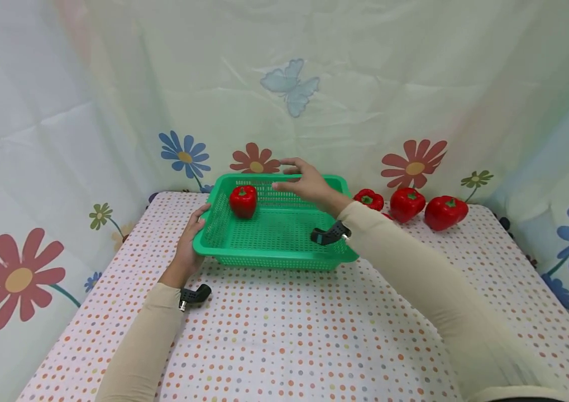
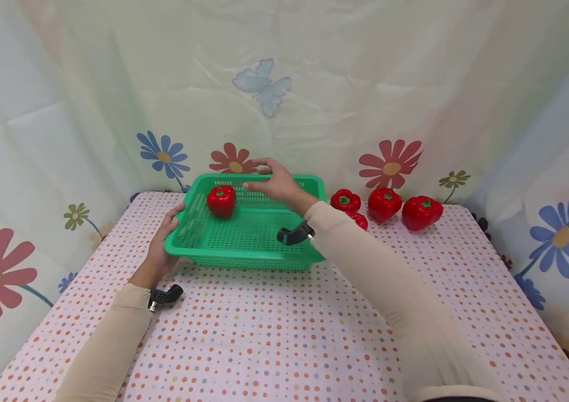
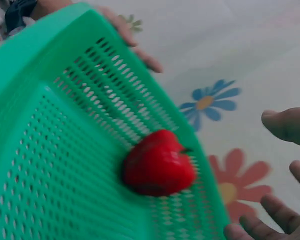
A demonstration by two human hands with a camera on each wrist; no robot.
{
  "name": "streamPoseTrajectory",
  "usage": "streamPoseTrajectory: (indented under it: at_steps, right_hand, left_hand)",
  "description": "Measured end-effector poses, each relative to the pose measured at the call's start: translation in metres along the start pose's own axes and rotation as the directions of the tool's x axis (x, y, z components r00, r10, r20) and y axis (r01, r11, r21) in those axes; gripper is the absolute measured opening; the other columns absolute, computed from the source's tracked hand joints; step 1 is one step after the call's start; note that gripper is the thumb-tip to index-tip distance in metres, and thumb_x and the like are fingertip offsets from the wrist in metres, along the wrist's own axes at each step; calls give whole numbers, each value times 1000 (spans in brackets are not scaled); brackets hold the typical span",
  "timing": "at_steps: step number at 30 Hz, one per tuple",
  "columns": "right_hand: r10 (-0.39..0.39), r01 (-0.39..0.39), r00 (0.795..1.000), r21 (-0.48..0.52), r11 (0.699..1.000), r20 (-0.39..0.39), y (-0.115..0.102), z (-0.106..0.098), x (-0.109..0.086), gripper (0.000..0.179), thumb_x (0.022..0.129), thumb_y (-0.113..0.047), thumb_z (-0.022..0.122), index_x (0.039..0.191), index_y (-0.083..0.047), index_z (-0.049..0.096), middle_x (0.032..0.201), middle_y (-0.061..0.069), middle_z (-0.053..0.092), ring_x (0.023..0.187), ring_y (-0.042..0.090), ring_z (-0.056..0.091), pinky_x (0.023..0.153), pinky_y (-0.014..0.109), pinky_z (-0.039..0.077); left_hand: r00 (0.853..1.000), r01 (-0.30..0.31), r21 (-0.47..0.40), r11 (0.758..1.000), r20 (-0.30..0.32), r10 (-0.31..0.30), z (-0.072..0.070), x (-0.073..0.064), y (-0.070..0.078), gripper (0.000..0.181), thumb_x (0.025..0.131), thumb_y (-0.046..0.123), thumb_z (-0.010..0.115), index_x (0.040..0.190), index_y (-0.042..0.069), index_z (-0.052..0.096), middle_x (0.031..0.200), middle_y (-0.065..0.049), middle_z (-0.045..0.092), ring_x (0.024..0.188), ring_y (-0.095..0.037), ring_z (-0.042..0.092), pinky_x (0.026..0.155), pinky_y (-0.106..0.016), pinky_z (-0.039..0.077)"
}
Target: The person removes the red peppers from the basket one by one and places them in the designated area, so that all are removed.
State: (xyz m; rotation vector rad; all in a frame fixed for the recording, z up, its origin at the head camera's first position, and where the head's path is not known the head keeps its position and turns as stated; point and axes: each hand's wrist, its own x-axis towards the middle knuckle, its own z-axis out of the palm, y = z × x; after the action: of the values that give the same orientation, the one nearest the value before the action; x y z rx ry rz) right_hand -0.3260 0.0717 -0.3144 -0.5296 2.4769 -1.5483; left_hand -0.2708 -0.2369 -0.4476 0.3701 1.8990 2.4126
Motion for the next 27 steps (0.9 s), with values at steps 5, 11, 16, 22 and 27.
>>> streamPoseTrajectory:
  at_steps: [5, 11, 16, 22, 27]
  right_hand:
    - [42, -32, 997, 153, 988, -57, 19, 37, 33, 66, 90, -22, 72, 148, -16, 41, 151, 17, 39, 137, 34, 42, 106, 51, 43]
    - [127, -106, 988, 216, 971, -83, 35, 55, 52, 72, 89, -19, 73, 150, -14, 36, 153, 17, 36, 141, 34, 37, 109, 53, 41]
    - [215, -204, 976, 290, 935, -9, 35, 67, 59, 73, 89, -18, 73, 151, -18, 35, 155, 13, 35, 140, 34, 39, 110, 57, 38]
    - [256, -254, 966, 269, 929, 31, 32, 82, 66, 75, 88, -18, 74, 151, -17, 33, 155, 12, 34, 140, 35, 36, 109, 59, 38]
    - [290, -282, 957, 295, 913, 18, 30, 93, 67, 78, 86, -15, 75, 152, -16, 32, 153, 14, 35, 139, 38, 36, 105, 64, 39]
  left_hand:
    - [1000, 2, -18, 1000, 9, -2, 5, 2, -4, 47, 108, 29, 28, 154, 22, 22, 161, -5, 18, 144, -29, 27, 105, -31, 39]
    - [1000, -1, -24, 1000, 13, 1, 11, 3, -2, 46, 107, 29, 29, 153, 22, 24, 160, -6, 21, 141, -30, 31, 106, -34, 40]
    - [1000, -2, -11, 1000, 3, 3, 8, 2, -2, 46, 108, 30, 28, 153, 22, 24, 159, -7, 22, 139, -31, 33, 103, -32, 43]
    - [1000, -14, -11, 1000, 0, 14, 6, 0, -1, 46, 108, 29, 29, 153, 21, 24, 159, -9, 22, 138, -32, 33, 101, -31, 44]
    - [1000, -4, -8, 1000, 8, 4, 6, -1, -1, 47, 108, 28, 28, 154, 20, 22, 160, -9, 20, 140, -31, 32, 104, -32, 42]
